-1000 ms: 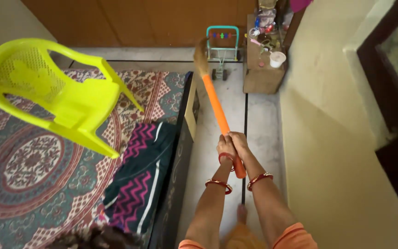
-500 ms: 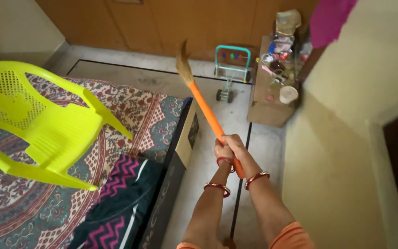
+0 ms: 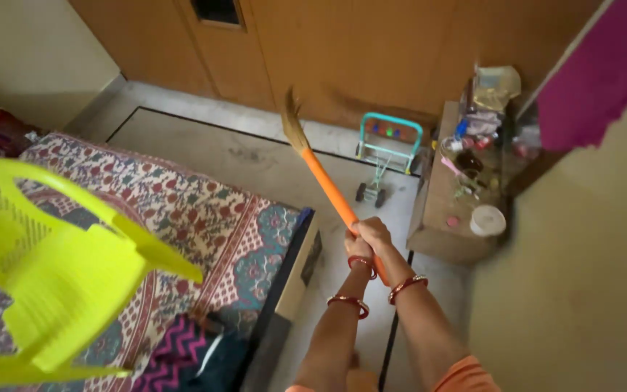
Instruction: The person uses a broom to sweep the floor in a house, moving through a hallway, a bedroom, and near a sink area.
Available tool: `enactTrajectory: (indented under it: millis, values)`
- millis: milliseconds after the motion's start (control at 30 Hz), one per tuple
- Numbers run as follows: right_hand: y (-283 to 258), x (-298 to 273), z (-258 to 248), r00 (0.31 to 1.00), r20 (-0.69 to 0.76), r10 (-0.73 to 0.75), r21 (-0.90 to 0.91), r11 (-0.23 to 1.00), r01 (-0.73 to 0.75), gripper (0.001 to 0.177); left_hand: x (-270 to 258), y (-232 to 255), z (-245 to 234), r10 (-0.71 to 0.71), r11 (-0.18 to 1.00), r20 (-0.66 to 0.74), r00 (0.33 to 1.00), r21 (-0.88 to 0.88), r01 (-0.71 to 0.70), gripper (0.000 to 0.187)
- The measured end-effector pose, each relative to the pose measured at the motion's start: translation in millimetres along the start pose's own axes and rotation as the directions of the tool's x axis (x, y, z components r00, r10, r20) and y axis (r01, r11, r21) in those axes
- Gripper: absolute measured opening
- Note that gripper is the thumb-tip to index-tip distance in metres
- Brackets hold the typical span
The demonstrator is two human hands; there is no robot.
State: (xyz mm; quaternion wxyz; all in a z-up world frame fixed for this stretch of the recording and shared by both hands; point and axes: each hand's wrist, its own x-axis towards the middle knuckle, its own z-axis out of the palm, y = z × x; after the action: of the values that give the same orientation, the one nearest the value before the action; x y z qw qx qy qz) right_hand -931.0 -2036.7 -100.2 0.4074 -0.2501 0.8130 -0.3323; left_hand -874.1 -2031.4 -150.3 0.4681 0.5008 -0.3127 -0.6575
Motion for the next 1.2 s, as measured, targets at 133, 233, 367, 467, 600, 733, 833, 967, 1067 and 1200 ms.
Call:
enactTrajectory:
  millis: [133,233,367,467,600,733,833,967,1067,1200]
  values:
    - [-20,68,7,1.0,0.0,0.014,-0.128,0.992,-0.014,0.046,55,3,23,-0.043,0.999,-0.025,0.999,-0.008,0.043,0.035]
    - [-31,124,14,1.0,0.017,-0.019,-0.206,0.978,0.022,0.048,100,3,39,-0.066,0.996,-0.07,0.995,0.055,0.069,0.038]
    - [-51,189,22,0.996,0.08,-0.036,-0.183,0.982,0.05,0.048,157,5,57,-0.14,0.979,-0.161,0.977,0.122,0.161,0.042]
    - [-71,233,21,0.98,0.156,-0.127,0.003,0.992,0.128,0.052,201,11,78,-0.133,0.969,-0.183,0.974,0.184,0.167,0.042]
    - [-107,292,11,0.991,0.108,-0.083,-0.171,0.98,0.101,0.054,250,23,118,-0.156,0.988,-0.19,0.969,-0.043,0.151,0.045]
    - [-155,330,-2,0.953,0.285,0.099,-0.101,0.992,-0.073,0.047,295,44,151,-0.162,0.987,-0.234,0.959,-0.059,0.153,0.044]
    - [-182,352,1,0.942,0.325,0.079,-0.152,0.988,-0.03,0.044,331,46,158,-0.217,0.976,-0.274,0.937,-0.082,0.202,0.043]
    - [-205,416,36,0.939,0.343,0.001,-0.199,0.977,0.072,0.038,397,38,159,-0.241,0.952,-0.226,0.944,-0.246,0.185,0.041]
    - [-222,452,58,0.887,0.462,0.004,-0.133,0.989,0.065,0.034,445,43,154,-0.19,0.918,-0.196,0.962,-0.384,0.103,0.036]
    - [-256,494,84,0.748,0.664,-0.004,0.012,1.0,-0.006,0.029,512,62,147,-0.255,0.881,-0.242,0.936,-0.457,0.122,0.031]
